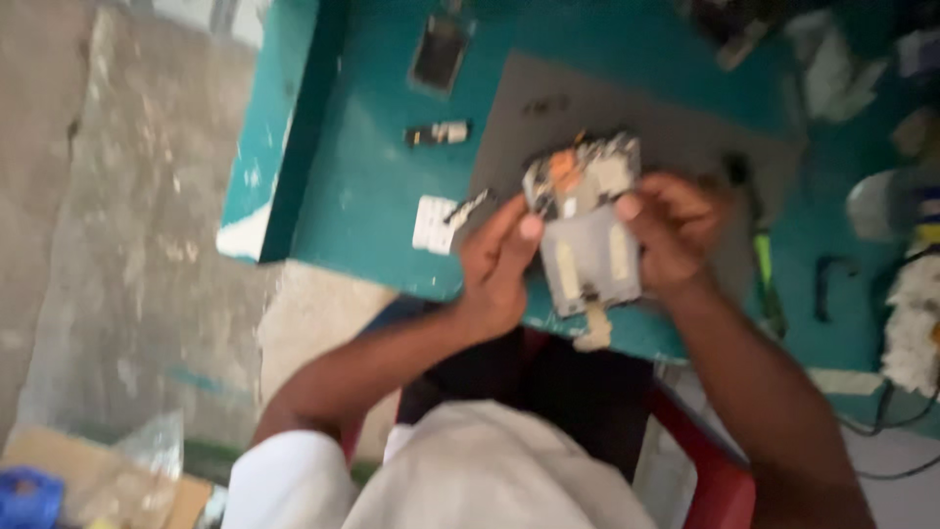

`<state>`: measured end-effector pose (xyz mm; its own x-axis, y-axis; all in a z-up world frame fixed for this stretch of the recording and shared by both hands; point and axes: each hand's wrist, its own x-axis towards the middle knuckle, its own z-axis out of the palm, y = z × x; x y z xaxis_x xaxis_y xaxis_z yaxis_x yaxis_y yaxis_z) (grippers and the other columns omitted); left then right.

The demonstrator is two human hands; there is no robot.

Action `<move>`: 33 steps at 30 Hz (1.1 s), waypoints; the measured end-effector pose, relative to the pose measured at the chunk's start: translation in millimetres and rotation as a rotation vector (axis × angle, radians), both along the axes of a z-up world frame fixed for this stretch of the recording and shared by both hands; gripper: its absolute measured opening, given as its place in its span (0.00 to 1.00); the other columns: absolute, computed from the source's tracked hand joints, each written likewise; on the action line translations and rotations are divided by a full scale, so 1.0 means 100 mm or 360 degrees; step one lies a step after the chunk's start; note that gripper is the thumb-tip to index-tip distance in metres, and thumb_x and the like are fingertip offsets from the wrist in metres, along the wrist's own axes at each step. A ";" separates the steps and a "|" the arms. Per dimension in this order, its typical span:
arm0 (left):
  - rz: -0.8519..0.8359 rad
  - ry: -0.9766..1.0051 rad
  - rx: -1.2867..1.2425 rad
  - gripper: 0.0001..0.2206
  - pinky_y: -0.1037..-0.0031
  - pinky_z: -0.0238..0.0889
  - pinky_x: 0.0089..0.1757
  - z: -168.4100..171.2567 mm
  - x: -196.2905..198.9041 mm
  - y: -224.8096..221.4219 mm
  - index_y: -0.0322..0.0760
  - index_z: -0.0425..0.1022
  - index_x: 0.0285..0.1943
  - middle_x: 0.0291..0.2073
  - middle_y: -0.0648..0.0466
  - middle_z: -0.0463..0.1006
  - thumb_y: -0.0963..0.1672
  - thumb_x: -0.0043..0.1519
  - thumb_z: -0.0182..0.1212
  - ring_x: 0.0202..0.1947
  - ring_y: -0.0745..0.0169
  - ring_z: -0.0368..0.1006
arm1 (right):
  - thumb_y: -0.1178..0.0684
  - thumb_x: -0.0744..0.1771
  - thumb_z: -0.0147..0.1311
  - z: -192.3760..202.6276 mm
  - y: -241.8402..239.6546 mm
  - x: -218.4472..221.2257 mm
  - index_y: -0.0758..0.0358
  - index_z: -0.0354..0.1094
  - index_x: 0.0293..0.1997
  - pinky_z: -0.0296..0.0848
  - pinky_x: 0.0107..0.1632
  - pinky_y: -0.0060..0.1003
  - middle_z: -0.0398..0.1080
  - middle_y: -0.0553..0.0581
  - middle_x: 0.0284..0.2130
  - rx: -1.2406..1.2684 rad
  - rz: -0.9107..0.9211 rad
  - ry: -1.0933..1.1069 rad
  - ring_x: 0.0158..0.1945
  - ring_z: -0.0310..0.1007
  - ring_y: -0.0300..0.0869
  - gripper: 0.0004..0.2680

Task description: The person disassembles a smartphone, removes the motherboard, and then reassembles the device by reconnecting internal components and securing them with a screwdriver.

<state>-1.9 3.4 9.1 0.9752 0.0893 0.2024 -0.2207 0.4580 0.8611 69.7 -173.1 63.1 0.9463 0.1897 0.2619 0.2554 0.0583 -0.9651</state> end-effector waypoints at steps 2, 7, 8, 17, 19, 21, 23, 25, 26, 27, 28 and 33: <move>-0.0043 0.0048 -0.0119 0.18 0.80 0.65 0.51 0.07 0.02 -0.03 0.24 0.69 0.68 0.52 0.55 0.77 0.45 0.75 0.52 0.50 0.71 0.71 | 0.58 0.68 0.61 -0.01 -0.02 -0.01 0.73 0.72 0.40 0.64 0.32 0.29 0.72 0.50 0.29 -0.0105 -0.0019 -0.0035 0.29 0.66 0.31 0.06; -0.0084 0.0215 -0.0125 0.19 0.81 0.68 0.46 0.11 0.06 -0.01 0.28 0.69 0.66 0.48 0.53 0.80 0.46 0.71 0.54 0.45 0.72 0.74 | 0.59 0.68 0.60 -0.13 -0.14 0.02 0.73 0.73 0.35 0.56 0.26 0.28 0.67 0.49 0.19 -0.0287 0.0049 -0.0234 0.22 0.60 0.29 0.06; -0.0023 0.0192 -0.0041 0.19 0.80 0.67 0.44 0.11 0.05 -0.01 0.26 0.70 0.66 0.46 0.52 0.80 0.46 0.72 0.55 0.43 0.72 0.73 | 0.59 0.67 0.59 -0.10 -0.12 0.02 0.73 0.74 0.35 0.57 0.26 0.27 0.67 0.48 0.18 -0.0298 0.0042 -0.0281 0.21 0.60 0.28 0.05; -0.0028 0.0106 -0.0116 0.16 0.76 0.67 0.54 0.24 0.09 0.02 0.24 0.72 0.63 0.52 0.50 0.80 0.43 0.72 0.52 0.51 0.67 0.74 | 0.60 0.68 0.57 0.03 -0.04 0.00 0.73 0.74 0.38 0.59 0.24 0.25 0.72 0.50 0.20 -0.0322 0.0120 -0.0489 0.20 0.65 0.28 0.04; 0.0020 0.0080 -0.0132 0.15 0.76 0.66 0.54 0.23 0.12 -0.01 0.23 0.73 0.63 0.52 0.49 0.80 0.42 0.72 0.52 0.52 0.67 0.74 | 0.60 0.68 0.57 0.04 -0.04 -0.01 0.73 0.74 0.37 0.60 0.24 0.25 0.73 0.51 0.20 -0.0325 0.0135 -0.0497 0.20 0.67 0.28 0.04; 0.0012 0.0038 -0.0166 0.16 0.75 0.67 0.55 0.21 0.13 -0.02 0.22 0.72 0.63 0.52 0.49 0.80 0.42 0.72 0.52 0.52 0.66 0.74 | 0.60 0.68 0.57 0.04 -0.04 0.01 0.72 0.74 0.37 0.60 0.23 0.25 0.74 0.51 0.20 -0.0308 0.0152 -0.0502 0.20 0.67 0.28 0.04; 0.0001 0.0021 -0.0208 0.15 0.74 0.67 0.55 0.19 0.15 -0.03 0.22 0.72 0.63 0.52 0.48 0.80 0.41 0.72 0.52 0.52 0.65 0.74 | 0.60 0.68 0.57 0.03 -0.04 0.03 0.72 0.74 0.36 0.60 0.23 0.25 0.74 0.51 0.20 -0.0303 0.0141 -0.0535 0.20 0.68 0.28 0.04; -0.0010 0.0035 -0.0258 0.15 0.74 0.67 0.54 0.16 0.15 -0.03 0.21 0.72 0.64 0.52 0.48 0.80 0.41 0.72 0.52 0.52 0.65 0.74 | 0.60 0.67 0.57 -0.01 -0.05 0.03 0.72 0.74 0.36 0.59 0.23 0.25 0.73 0.51 0.19 -0.0295 0.0130 -0.0534 0.19 0.67 0.28 0.04; -0.0006 0.0025 -0.0237 0.15 0.74 0.66 0.54 0.16 0.14 -0.03 0.21 0.72 0.63 0.52 0.48 0.80 0.41 0.72 0.51 0.51 0.65 0.74 | 0.60 0.67 0.57 -0.02 -0.05 0.04 0.72 0.74 0.36 0.59 0.23 0.25 0.72 0.51 0.19 -0.0289 0.0123 -0.0522 0.18 0.66 0.28 0.04; -0.0003 0.0015 -0.0217 0.15 0.74 0.66 0.55 0.16 0.13 -0.02 0.21 0.73 0.63 0.52 0.48 0.80 0.41 0.72 0.51 0.51 0.65 0.74 | 0.60 0.67 0.57 -0.03 -0.05 0.04 0.72 0.74 0.35 0.58 0.22 0.25 0.72 0.50 0.18 -0.0283 0.0116 -0.0511 0.18 0.65 0.28 0.05; 0.0000 0.0004 -0.0196 0.15 0.74 0.66 0.55 0.16 0.12 -0.02 0.20 0.73 0.63 0.52 0.47 0.80 0.41 0.73 0.51 0.51 0.65 0.74 | 0.60 0.67 0.57 -0.04 -0.05 0.04 0.71 0.74 0.35 0.57 0.23 0.26 0.71 0.50 0.17 -0.0286 0.0114 -0.0525 0.18 0.64 0.28 0.05; -0.0035 -0.0015 -0.0281 0.16 0.74 0.65 0.55 0.16 0.13 -0.01 0.20 0.72 0.62 0.52 0.47 0.80 0.42 0.72 0.53 0.52 0.65 0.74 | 0.60 0.68 0.58 -0.05 -0.05 0.04 0.69 0.72 0.30 0.52 0.23 0.27 0.67 0.49 0.16 -0.0264 0.0106 -0.0558 0.17 0.59 0.28 0.06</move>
<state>11.3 1.9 24.7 0.9754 0.1032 0.1948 -0.2169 0.6065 0.7649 73.3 -178.5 58.1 0.7889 0.3146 0.5278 0.5722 -0.0633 -0.8176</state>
